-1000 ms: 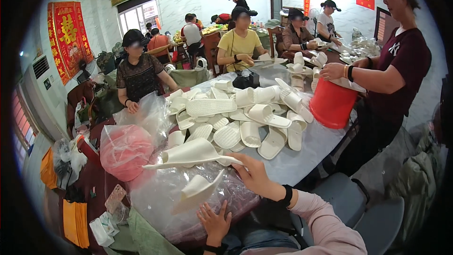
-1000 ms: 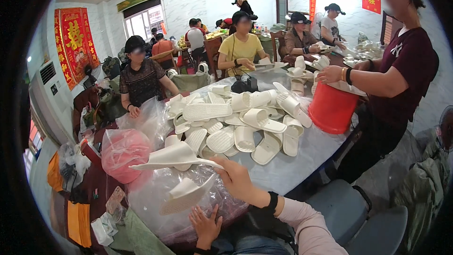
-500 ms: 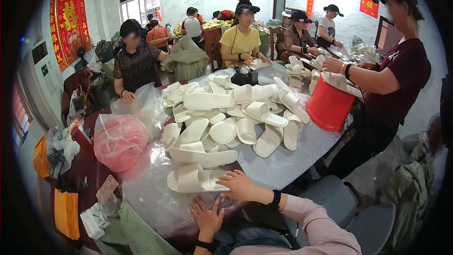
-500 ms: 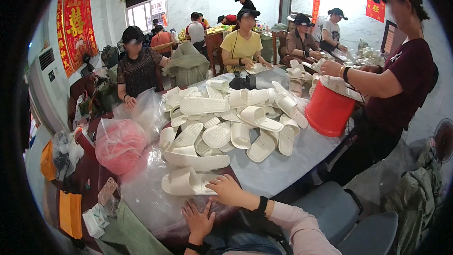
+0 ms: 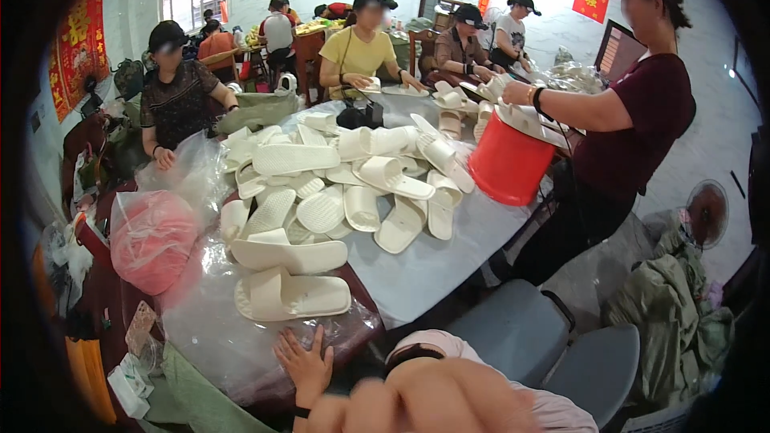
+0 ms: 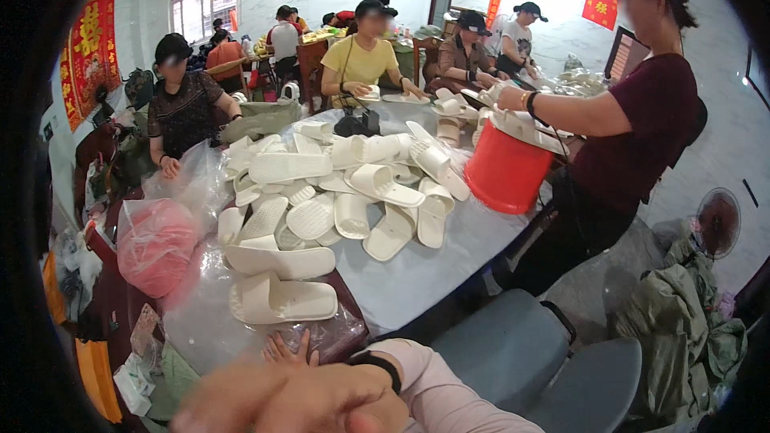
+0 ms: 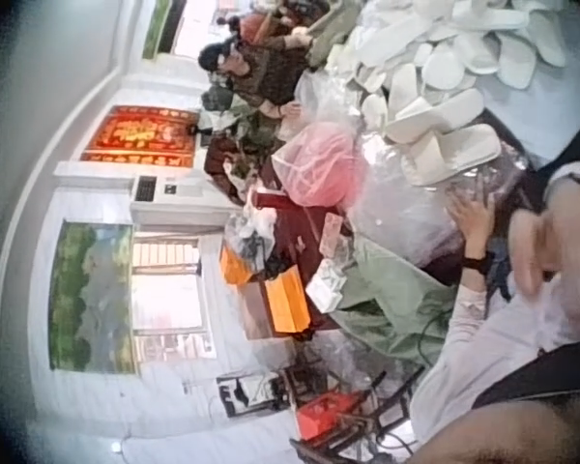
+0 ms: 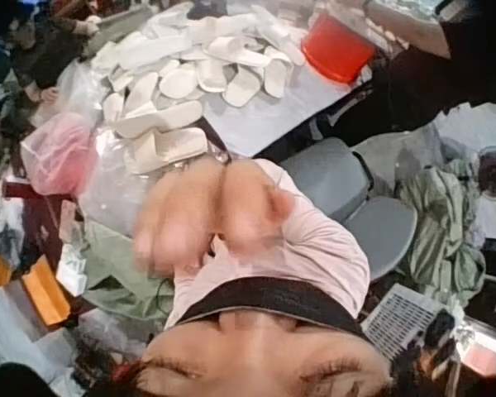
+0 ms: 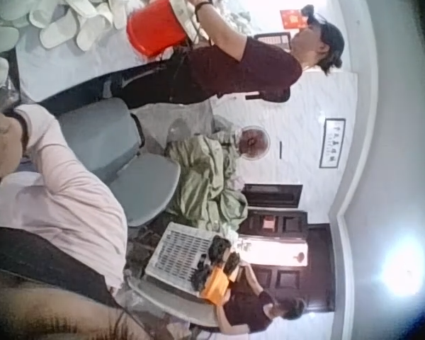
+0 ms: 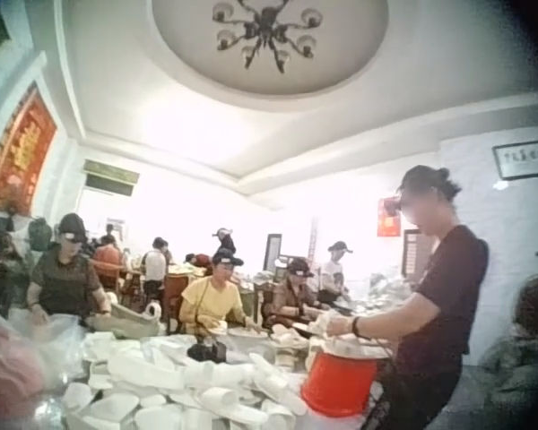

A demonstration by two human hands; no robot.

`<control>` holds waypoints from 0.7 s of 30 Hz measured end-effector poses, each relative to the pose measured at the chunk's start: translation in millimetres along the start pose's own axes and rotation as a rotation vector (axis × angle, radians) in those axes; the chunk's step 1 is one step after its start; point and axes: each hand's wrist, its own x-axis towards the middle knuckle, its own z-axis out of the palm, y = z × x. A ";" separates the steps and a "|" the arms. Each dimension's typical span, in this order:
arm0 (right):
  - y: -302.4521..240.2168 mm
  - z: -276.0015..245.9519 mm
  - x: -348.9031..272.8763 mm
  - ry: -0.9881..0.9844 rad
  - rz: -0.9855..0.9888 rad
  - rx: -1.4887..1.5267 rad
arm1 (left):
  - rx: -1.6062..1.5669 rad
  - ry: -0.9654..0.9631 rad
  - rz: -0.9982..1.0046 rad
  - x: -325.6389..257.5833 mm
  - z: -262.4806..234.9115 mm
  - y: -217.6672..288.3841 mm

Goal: Sorting white slipper components and placing them into a plastic bag.

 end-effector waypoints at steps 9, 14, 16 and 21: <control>39.3 28.2 -7.7 -0.120 -0.161 0.241 | -0.020 -0.016 -0.041 -0.2 -9.8 7.6; 45.2 44.3 -20.8 -0.130 0.007 0.358 | -0.033 -0.019 -0.003 -2.5 -7.6 6.5; 42.7 47.5 -18.5 -0.130 0.077 0.405 | -0.019 0.016 0.000 -3.8 0.4 2.5; 39.4 46.7 -13.6 -0.138 0.251 0.503 | -0.033 0.004 -0.010 -0.9 -1.8 4.7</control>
